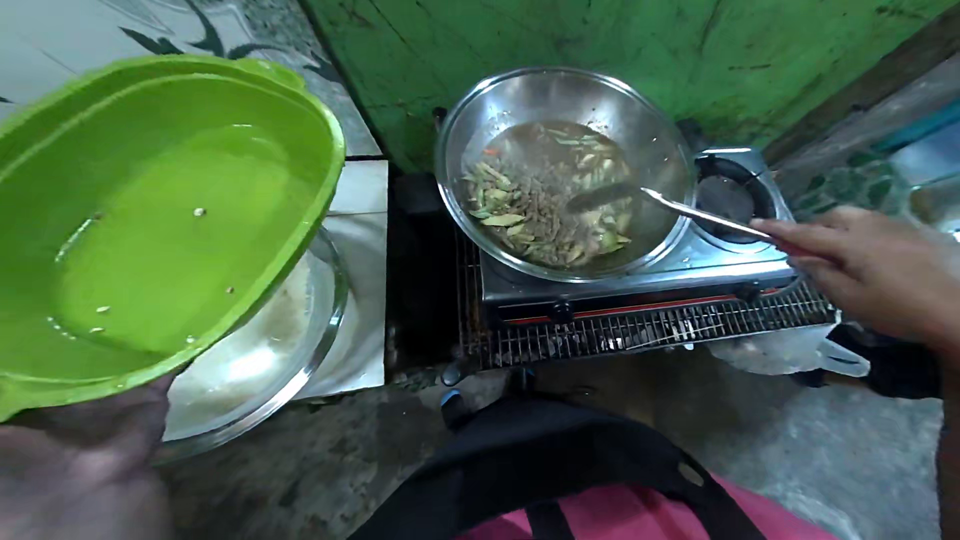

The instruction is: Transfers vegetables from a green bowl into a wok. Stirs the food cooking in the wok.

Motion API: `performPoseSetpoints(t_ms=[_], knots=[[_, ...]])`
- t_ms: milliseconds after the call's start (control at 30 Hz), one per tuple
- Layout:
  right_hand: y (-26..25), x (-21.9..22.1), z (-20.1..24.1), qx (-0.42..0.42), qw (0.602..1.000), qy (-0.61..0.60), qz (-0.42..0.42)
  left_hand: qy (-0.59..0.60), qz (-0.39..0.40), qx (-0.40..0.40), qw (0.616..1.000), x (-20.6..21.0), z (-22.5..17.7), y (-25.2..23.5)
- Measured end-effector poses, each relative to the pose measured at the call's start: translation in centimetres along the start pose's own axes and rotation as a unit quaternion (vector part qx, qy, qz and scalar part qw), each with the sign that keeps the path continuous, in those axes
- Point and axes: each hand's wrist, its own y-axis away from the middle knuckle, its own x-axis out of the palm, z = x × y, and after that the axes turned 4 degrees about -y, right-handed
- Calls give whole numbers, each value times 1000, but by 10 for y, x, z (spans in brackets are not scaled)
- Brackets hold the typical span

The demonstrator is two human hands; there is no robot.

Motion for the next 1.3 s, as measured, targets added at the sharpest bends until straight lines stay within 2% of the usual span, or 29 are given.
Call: performPoseSetpoints(t_ms=[100, 200, 300, 367, 467, 600, 700, 800, 933, 967, 1000, 1033, 1100, 1167, 1300], knots=[[14, 12, 8, -3, 1000, -1, 9, -5, -3, 2, 1000, -1, 8, -10], [-2, 28, 37, 22, 998, 3, 60, -7, 16, -14, 1000, -7, 16, -25], [-22, 50, 48, 29, 999, 10, 33, -3, 30, -19, 999, -18, 23, -36], [-34, 55, 48, 51, 998, 16, 31, 15, 51, -23, 998, -36, 29, -44], [-54, 57, 44, 98, 993, 23, 56, 27, 60, -20, 998, -40, 29, -38], [-80, 58, 29, 131, 988, 22, 75, 3, 32, -18, 999, -37, 24, -30], [-94, 51, 17, 142, 987, 25, 66, 5, 56, -19, 998, -56, 23, -33], [-100, 30, 7, 153, 987, 24, 51, -30, 37, -2, 999, -45, 18, -24], [-100, -4, 3, 111, 993, -37, 3, -9, 66, -10, 998, -48, 15, -15], [-103, -6, 10, 94, 994, -50, -12, -9, 40, -11, 999, -32, 13, -6], [-108, -6, 22, 74, 995, -59, -25, -16, -32, -7, 999, -4, 11, 5], [-115, -4, 34, 48, 996, -62, -36, -16, -62, -5, 998, 5, 11, 8], [-131, 12, 57, -19, 997, -53, -54, 7, 20, 1, 1000, -38, 20, -1], [-145, 31, 75, -80, 995, -44, -46, 9, 26, 9, 1000, -54, 26, -5], [-148, 50, 69, -161, 987, -3, 15, -30, -34, 11, 999, -3, 19, 13]])
